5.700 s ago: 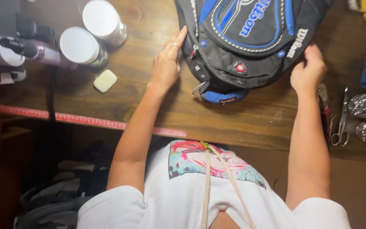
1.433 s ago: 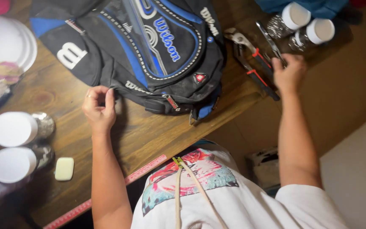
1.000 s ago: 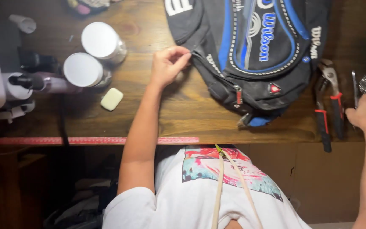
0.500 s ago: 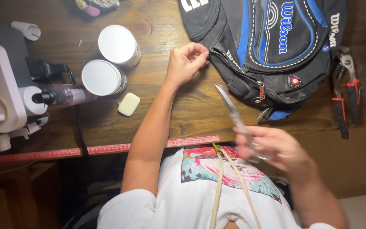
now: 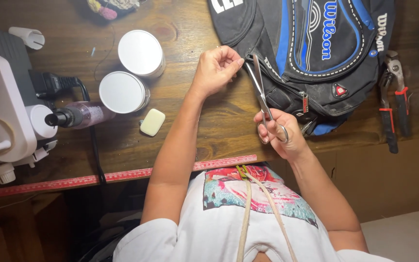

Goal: The person repairs a zipper on a black and blue backpack using pliers, scissors, and a needle and thread.

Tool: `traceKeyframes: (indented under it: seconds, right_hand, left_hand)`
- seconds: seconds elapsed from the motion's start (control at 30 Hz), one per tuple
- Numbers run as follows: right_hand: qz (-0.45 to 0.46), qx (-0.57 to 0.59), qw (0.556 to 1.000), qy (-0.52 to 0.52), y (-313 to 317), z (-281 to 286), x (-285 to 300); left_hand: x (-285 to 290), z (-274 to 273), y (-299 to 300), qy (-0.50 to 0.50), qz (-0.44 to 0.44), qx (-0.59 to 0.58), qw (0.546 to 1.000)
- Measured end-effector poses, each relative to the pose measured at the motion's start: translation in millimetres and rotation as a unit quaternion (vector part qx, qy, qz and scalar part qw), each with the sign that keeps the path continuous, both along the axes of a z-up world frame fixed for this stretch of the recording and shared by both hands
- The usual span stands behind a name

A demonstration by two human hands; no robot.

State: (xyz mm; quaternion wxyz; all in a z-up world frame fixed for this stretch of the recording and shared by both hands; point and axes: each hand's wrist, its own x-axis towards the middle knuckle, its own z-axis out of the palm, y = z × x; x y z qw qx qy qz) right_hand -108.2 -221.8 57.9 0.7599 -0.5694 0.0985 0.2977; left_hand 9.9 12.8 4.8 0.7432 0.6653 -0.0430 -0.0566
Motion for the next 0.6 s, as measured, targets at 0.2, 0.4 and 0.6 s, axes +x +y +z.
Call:
traceKeyframes:
  seconds: [0.2,0.4,0.6]
  right_hand:
    - [0.031,0.013,0.999,-0.009,-10.6,7.0,-1.4]
    - [0.017,0.023,0.999,-0.017,-2.7,-8.6,13.8]
    - [-0.025,0.049,0.997,-0.045,28.9,-17.5,37.4]
  left_hand:
    - [1.4,-5.1,0.9,-0.043,0.004,0.035,0.998]
    - [1.7,-7.8,-1.8,-0.054,0.019,0.034,0.998]
    - [9.9,-29.7,-9.6,-0.018,0.026,-0.018,0.999]
